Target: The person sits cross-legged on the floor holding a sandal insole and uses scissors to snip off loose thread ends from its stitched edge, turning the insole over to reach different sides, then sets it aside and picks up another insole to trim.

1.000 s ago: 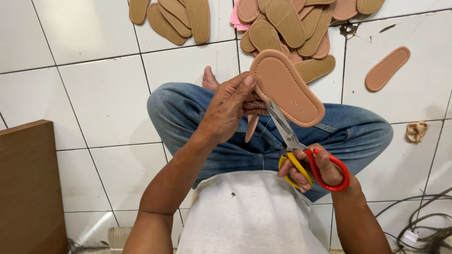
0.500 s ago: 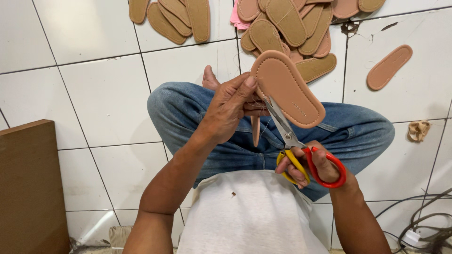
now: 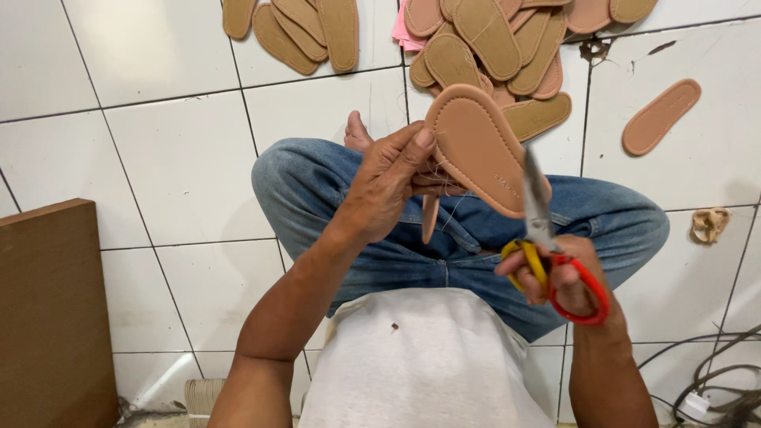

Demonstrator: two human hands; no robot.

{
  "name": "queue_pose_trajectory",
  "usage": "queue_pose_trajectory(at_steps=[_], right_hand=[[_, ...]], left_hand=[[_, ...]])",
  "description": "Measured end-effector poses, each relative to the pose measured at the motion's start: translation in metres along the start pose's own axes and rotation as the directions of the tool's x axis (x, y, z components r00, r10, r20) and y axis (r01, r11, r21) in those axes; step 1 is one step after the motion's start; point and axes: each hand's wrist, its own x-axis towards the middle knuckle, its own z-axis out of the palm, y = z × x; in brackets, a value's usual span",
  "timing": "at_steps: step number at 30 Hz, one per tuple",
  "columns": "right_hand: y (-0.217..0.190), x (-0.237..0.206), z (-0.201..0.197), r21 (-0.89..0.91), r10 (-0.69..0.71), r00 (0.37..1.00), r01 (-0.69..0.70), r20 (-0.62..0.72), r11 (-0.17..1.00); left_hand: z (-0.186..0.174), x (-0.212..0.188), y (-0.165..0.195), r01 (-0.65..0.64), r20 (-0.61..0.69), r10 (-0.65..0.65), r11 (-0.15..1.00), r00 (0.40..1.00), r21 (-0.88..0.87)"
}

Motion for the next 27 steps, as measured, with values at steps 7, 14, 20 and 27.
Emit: queue_pose_trajectory(at_steps=[7,14,20,27], right_hand=[[-0.005,-0.004,0.005,0.264,0.101,0.950,-0.183,0.297,0.947],[0.025,0.006,0.003,0.373,0.111,0.958,-0.207,0.264,0.904],[0.029,0.007,0.003,0.363,0.081,0.966,-0.169,0.245,0.916],[0.015,0.003,0.007,0.173,-0.003,0.990,-0.022,0.143,0.985]], left_hand=[[0.004,-0.002,-0.002,0.060,-0.026,-0.061,0.998,0.998,-0.022],[0.005,-0.004,-0.006,0.076,-0.024,-0.076,0.997,0.997,0.004],[0.003,-0.004,-0.010,0.069,-0.021,-0.068,0.998,0.997,0.015],[0.000,0.003,-0.015,0.021,-0.013,-0.022,0.999,1.000,-0.050]])
